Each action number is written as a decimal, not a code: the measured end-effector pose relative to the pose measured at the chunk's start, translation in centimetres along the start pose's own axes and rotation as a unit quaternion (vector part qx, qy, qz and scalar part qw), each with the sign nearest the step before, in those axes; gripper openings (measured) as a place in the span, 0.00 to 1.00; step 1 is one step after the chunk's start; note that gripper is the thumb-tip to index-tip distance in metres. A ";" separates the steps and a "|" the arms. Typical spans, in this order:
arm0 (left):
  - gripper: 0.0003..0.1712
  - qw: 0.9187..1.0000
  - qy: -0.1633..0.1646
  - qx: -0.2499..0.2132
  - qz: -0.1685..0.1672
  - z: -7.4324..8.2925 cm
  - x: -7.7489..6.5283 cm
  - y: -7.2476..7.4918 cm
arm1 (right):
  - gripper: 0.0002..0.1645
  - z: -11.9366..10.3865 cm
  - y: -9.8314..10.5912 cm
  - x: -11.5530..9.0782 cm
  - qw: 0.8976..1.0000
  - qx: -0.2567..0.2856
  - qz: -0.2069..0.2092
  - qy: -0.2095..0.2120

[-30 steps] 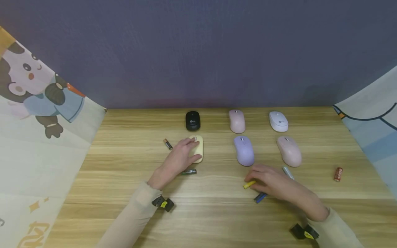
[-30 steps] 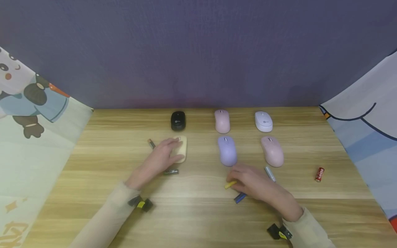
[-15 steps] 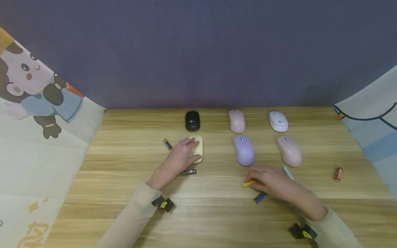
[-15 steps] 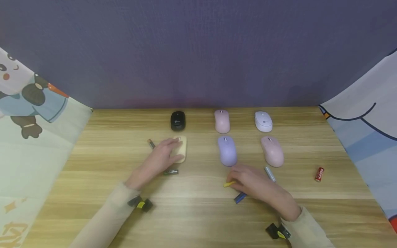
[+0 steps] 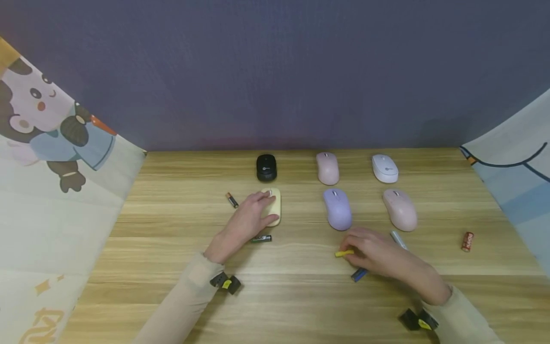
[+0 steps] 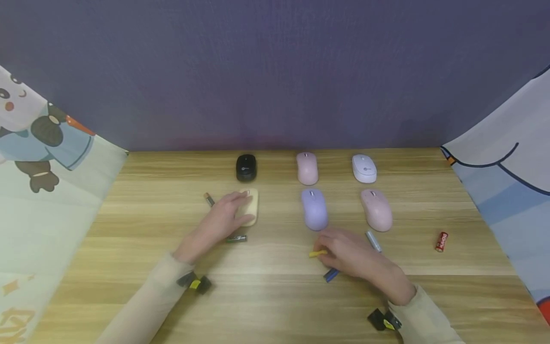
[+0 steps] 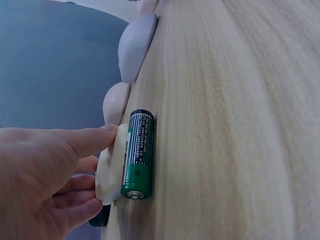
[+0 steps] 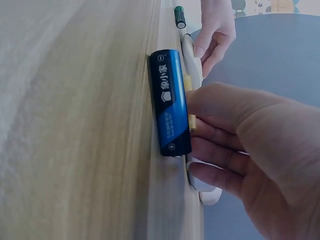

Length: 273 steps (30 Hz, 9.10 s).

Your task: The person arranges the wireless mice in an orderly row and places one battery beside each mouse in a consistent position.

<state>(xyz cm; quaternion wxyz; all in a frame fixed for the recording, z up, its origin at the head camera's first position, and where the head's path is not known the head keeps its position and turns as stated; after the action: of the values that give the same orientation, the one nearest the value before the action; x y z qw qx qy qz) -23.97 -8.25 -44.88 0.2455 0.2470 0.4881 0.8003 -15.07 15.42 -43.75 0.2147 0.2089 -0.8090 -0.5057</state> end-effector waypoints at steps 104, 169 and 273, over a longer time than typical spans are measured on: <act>0.34 1.000 -0.008 0.001 0.021 0.4 -0.4 0.5 | 0.26 26.9 9.0 1.6 0.856 0.052 0.087 -0.507; 0.34 1.000 -0.010 -0.008 0.021 0.5 -0.4 0.5 | 0.42 25.0 9.2 1.1 0.875 0.042 0.046 -0.479; 0.33 0.999 -0.006 -0.014 0.029 0.3 -0.4 0.4 | 0.17 10.8 4.8 -5.3 0.946 -0.004 -0.032 -0.321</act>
<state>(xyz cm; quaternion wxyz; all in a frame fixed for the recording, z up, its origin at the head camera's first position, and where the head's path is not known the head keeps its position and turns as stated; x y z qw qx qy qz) -23.55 -8.51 -44.43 0.2287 0.2627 0.4677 0.8124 -17.35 28.17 -44.41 -0.0721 0.0601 -0.8260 -0.5558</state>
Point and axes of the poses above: each hand's wrist, its own x-axis towards the middle knuckle, its own y-axis out of the back of the hand, z = x × y, the point moved 9 cm from there along x, towards the middle knuckle, and after that the axes turned 14 degrees about -y, right-handed, at the moved point
